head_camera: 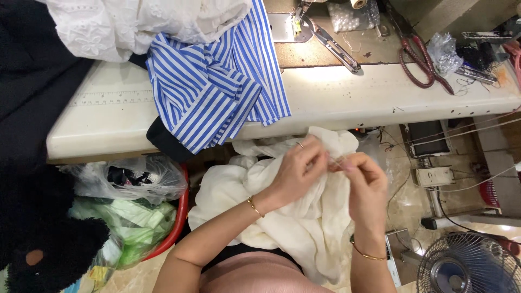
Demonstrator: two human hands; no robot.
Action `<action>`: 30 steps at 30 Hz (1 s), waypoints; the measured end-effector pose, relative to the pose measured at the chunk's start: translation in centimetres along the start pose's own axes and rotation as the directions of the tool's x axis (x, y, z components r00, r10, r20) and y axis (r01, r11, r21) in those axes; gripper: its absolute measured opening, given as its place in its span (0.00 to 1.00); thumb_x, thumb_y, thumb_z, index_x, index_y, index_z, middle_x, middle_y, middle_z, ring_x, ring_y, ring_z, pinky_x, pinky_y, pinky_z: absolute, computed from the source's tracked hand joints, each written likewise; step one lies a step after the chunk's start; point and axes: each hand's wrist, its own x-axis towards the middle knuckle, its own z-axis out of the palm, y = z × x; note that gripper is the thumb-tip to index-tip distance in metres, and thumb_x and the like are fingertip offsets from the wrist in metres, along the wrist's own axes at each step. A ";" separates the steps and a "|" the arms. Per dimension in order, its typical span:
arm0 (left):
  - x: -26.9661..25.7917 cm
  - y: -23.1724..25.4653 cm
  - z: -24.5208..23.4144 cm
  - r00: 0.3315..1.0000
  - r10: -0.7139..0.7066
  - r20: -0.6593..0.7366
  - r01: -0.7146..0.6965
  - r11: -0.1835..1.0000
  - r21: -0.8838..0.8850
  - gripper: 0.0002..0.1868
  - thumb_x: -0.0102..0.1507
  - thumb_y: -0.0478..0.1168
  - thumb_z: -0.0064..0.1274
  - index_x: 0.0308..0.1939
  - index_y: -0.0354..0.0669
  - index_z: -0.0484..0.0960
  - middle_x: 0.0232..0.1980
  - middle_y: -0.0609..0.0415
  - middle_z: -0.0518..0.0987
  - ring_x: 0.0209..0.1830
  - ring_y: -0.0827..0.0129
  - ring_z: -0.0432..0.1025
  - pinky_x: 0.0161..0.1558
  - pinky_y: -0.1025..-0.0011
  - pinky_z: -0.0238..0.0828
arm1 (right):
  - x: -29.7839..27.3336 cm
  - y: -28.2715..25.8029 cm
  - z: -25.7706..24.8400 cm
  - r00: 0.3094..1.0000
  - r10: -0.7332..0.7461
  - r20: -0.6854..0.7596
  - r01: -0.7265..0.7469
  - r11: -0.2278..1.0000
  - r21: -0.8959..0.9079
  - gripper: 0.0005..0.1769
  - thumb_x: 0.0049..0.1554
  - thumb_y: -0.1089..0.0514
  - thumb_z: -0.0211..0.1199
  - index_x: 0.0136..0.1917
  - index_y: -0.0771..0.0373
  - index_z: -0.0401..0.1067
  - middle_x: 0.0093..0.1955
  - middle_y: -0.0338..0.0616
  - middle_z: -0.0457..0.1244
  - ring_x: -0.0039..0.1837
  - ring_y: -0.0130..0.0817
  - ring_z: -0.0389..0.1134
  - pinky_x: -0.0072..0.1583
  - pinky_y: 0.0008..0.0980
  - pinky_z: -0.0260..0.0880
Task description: The recorder is hand-sewing a white fabric using a needle and thread.
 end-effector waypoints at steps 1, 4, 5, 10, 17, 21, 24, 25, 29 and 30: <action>0.2 0.1 -0.1 1.000 0.001 0.002 -0.001 1.000 -0.001 0.09 0.68 0.34 0.49 0.33 0.34 0.70 0.33 0.49 0.68 0.30 0.61 0.66 0.33 0.64 0.61 | -0.2 -0.6 -0.2 1.000 -0.002 -0.002 0.002 1.000 0.000 0.04 0.62 0.69 0.59 0.44 0.66 0.70 0.45 0.39 0.65 0.49 0.26 0.65 0.56 0.28 0.66; 0.6 0.2 -0.2 0.999 0.020 -0.037 -0.019 1.000 0.021 0.08 0.68 0.33 0.48 0.34 0.35 0.71 0.35 0.48 0.70 0.30 0.60 0.68 0.34 0.64 0.63 | -0.6 -2.0 -1.0 0.996 -0.069 0.047 0.068 0.997 0.033 0.04 0.62 0.68 0.58 0.44 0.68 0.70 0.47 0.44 0.65 0.52 0.32 0.66 0.60 0.32 0.67; 0.6 0.2 0.0 0.999 0.033 -0.039 -0.030 0.998 0.062 0.08 0.68 0.33 0.49 0.34 0.35 0.71 0.35 0.47 0.70 0.31 0.58 0.68 0.35 0.62 0.63 | -0.8 -2.2 -1.4 0.994 -0.084 0.071 0.078 0.993 0.086 0.04 0.63 0.67 0.58 0.45 0.68 0.70 0.49 0.45 0.64 0.53 0.32 0.65 0.60 0.32 0.66; 1.4 -1.6 0.1 0.995 0.068 -0.077 -0.051 0.978 0.202 0.10 0.68 0.33 0.51 0.33 0.35 0.70 0.35 0.45 0.70 0.35 0.51 0.68 0.39 0.58 0.63 | -1.8 -2.1 -4.3 0.988 -0.127 0.084 0.103 0.964 0.245 0.10 0.67 0.62 0.60 0.44 0.70 0.69 0.49 0.45 0.60 0.52 0.31 0.61 0.60 0.31 0.63; 1.3 -1.4 -0.6 0.995 0.026 -0.100 0.001 0.967 0.254 0.10 0.66 0.33 0.50 0.32 0.35 0.69 0.34 0.45 0.69 0.34 0.51 0.66 0.38 0.56 0.61 | -1.1 -1.5 -4.0 0.996 -0.092 0.010 0.086 0.959 0.270 0.12 0.69 0.60 0.60 0.45 0.70 0.70 0.53 0.47 0.61 0.51 0.32 0.62 0.61 0.35 0.64; -0.3 0.1 -1.1 0.990 -0.013 -0.139 0.023 0.997 0.071 0.13 0.68 0.32 0.50 0.29 0.34 0.66 0.31 0.48 0.64 0.31 0.58 0.61 0.37 0.63 0.57 | 0.9 0.9 -1.3 0.996 -0.004 0.086 -0.037 0.884 0.466 0.06 0.61 0.61 0.63 0.50 0.65 0.73 0.56 0.49 0.65 0.59 0.44 0.70 0.67 0.49 0.68; -2.0 1.3 -2.2 0.966 0.173 -0.193 -0.151 0.981 0.122 0.13 0.66 0.31 0.49 0.28 0.36 0.65 0.33 0.50 0.64 0.36 0.60 0.60 0.43 0.64 0.57 | 2.8 5.9 2.5 0.976 0.061 0.208 -0.142 0.905 0.401 0.06 0.63 0.61 0.63 0.46 0.66 0.71 0.50 0.45 0.65 0.61 0.43 0.70 0.69 0.44 0.67; -2.6 0.9 -2.5 0.965 0.174 -0.198 -0.150 0.980 0.129 0.13 0.66 0.31 0.49 0.28 0.36 0.65 0.33 0.50 0.64 0.36 0.60 0.60 0.43 0.64 0.57 | 3.1 6.9 2.8 0.974 0.061 0.216 -0.146 0.904 0.403 0.06 0.63 0.61 0.63 0.46 0.66 0.71 0.50 0.45 0.65 0.61 0.43 0.70 0.69 0.44 0.67; -4.7 -1.1 -4.0 0.938 0.154 -0.311 -0.108 0.981 0.160 0.14 0.64 0.30 0.50 0.27 0.37 0.63 0.36 0.50 0.66 0.40 0.63 0.61 0.45 0.67 0.59 | 4.2 9.7 3.3 0.977 0.038 0.210 -0.120 0.911 0.395 0.07 0.65 0.62 0.61 0.43 0.64 0.69 0.46 0.43 0.64 0.54 0.34 0.65 0.63 0.35 0.66; -5.3 -1.7 -4.4 0.935 0.092 -0.342 -0.053 0.991 0.120 0.14 0.64 0.29 0.50 0.27 0.36 0.63 0.38 0.50 0.67 0.41 0.65 0.61 0.45 0.68 0.60 | 4.3 10.0 3.2 0.974 0.003 0.227 -0.099 0.904 0.416 0.09 0.66 0.63 0.61 0.42 0.63 0.67 0.45 0.42 0.63 0.52 0.31 0.63 0.62 0.32 0.65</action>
